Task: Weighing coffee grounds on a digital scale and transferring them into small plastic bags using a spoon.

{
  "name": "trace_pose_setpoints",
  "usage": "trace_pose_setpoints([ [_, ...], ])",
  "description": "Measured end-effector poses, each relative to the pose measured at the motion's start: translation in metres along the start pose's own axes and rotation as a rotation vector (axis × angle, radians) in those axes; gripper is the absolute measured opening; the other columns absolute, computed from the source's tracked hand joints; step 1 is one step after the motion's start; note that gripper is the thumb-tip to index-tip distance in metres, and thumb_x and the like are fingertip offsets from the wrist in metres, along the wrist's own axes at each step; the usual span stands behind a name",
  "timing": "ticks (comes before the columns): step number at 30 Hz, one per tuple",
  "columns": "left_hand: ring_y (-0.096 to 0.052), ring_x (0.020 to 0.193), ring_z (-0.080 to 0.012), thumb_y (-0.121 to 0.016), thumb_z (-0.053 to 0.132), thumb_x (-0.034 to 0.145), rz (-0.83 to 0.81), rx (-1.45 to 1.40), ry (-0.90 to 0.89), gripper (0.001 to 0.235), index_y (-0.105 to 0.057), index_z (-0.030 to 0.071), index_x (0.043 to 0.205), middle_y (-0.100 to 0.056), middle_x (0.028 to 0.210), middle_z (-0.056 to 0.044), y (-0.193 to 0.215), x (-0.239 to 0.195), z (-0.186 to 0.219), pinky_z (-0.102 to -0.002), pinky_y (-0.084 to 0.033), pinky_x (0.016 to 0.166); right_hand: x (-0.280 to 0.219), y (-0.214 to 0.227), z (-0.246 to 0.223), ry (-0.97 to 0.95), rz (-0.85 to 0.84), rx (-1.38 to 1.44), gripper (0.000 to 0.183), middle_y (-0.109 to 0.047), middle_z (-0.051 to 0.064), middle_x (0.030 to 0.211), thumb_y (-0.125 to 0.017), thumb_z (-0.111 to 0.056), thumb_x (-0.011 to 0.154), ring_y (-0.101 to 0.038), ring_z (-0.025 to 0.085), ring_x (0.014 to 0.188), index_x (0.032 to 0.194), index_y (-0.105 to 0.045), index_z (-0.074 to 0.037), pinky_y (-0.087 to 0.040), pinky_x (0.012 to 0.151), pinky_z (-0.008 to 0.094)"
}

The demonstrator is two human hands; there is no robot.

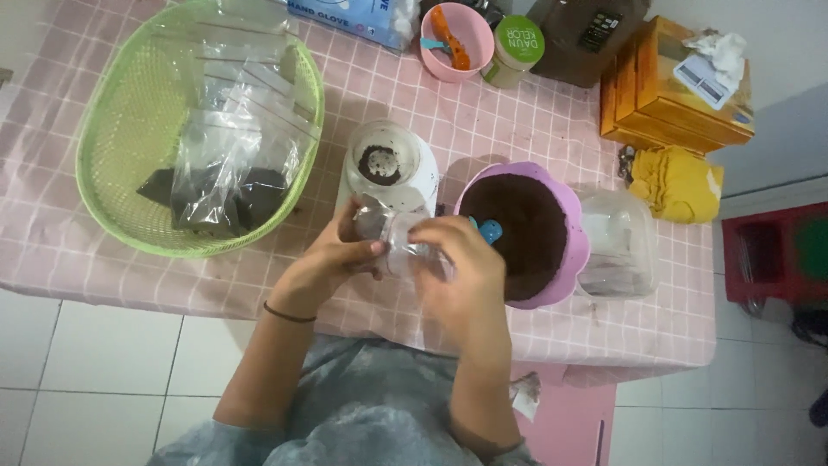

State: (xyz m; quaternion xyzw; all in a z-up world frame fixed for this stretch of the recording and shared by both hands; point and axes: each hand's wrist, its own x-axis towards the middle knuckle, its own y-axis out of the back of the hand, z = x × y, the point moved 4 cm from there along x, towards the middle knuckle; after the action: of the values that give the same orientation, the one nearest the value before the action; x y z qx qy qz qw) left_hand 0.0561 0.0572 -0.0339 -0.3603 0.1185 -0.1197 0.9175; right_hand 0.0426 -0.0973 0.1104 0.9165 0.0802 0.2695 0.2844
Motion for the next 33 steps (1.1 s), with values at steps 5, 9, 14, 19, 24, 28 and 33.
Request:
trace_pose_setpoints([
  [5, -0.061, 0.087, -0.0275, -0.091, 0.023, 0.064, 0.061, 0.001, -0.082, 0.105, -0.03, 0.006, 0.147, -0.052, 0.118, -0.022, 0.014, -0.004, 0.014, -0.036, -0.06, 0.051, 0.005, -0.013, 0.018, -0.394, 0.454, 0.323, 0.014, -0.067, 0.008, 0.074, -0.068, -0.002, 0.092, -0.06, 0.013, 0.05, 0.105, -0.063, -0.007, -0.047, 0.041, 0.02],
  [9, -0.052, 0.113, -0.0341, -0.1, 0.026, 0.045, 0.074, 0.093, -0.19, 0.117, -0.036, 0.02, 0.143, -0.039, 0.138, -0.019, 0.006, -0.005, 0.037, -0.038, -0.063, 0.069, 0.014, -0.043, 0.061, -0.588, 0.25, 0.208, 0.026, -0.068, 0.014, 0.074, -0.059, -0.015, 0.101, -0.057, 0.019, 0.047, 0.123, -0.052, -0.003, -0.043, 0.042, 0.03],
  [14, -0.046, 0.122, -0.0375, -0.099, 0.024, 0.046, 0.081, 0.097, -0.197, 0.119, -0.034, 0.02, 0.146, -0.033, 0.145, -0.021, 0.023, -0.009, 0.03, -0.036, -0.062, 0.074, 0.034, -0.071, 0.092, -0.747, 0.106, -0.08, 0.058, -0.071, 0.027, 0.091, -0.065, -0.034, 0.096, -0.073, 0.045, 0.089, 0.136, -0.044, 0.002, -0.055, 0.077, 0.053],
  [19, -0.024, 0.141, -0.0546, -0.099, 0.029, 0.049, 0.042, 0.097, -0.168, 0.125, -0.029, 0.024, 0.152, -0.015, 0.159, -0.032, 0.049, -0.008, 0.02, -0.059, -0.049, 0.099, 0.037, -0.091, 0.127, -0.699, 0.1, -0.15, 0.046, -0.071, 0.028, 0.091, -0.063, -0.02, 0.095, -0.074, 0.046, 0.088, 0.133, -0.049, 0.003, -0.058, 0.076, 0.054],
  [24, -0.058, 0.069, -0.0145, -0.097, 0.015, 0.058, -0.027, -0.113, -0.251, 0.11, -0.032, 0.024, 0.147, -0.059, 0.12, -0.024, 0.025, -0.009, 0.037, -0.021, -0.043, 0.037, 0.034, -0.051, 0.08, -0.628, 0.174, -0.082, 0.029, -0.076, 0.018, 0.083, -0.06, -0.007, 0.091, -0.075, 0.039, 0.08, 0.12, -0.06, -0.007, -0.059, 0.071, 0.047],
  [28, -0.062, 0.078, -0.0202, -0.096, 0.013, 0.057, -0.045, -0.136, -0.237, 0.108, -0.034, 0.024, 0.145, -0.055, 0.123, -0.024, 0.023, 0.003, 0.031, -0.023, -0.044, 0.039, 0.024, 0.006, 0.064, -0.616, 0.346, -0.067, 0.027, -0.077, 0.017, 0.088, -0.063, -0.008, 0.089, -0.076, 0.038, 0.076, 0.116, -0.06, -0.012, -0.061, 0.066, 0.044],
  [33, -0.057, 0.06, -0.0179, -0.097, 0.022, 0.059, -0.107, -0.144, -0.233, 0.11, -0.034, 0.019, 0.149, -0.055, 0.123, -0.032, -0.01, 0.029, 0.027, -0.026, -0.044, 0.036, 0.003, 0.075, 0.1, -0.479, 0.52, 0.212, 0.028, -0.069, 0.008, 0.083, -0.057, -0.005, 0.099, -0.062, 0.014, 0.046, 0.126, -0.053, -0.011, -0.05, 0.039, 0.024],
])
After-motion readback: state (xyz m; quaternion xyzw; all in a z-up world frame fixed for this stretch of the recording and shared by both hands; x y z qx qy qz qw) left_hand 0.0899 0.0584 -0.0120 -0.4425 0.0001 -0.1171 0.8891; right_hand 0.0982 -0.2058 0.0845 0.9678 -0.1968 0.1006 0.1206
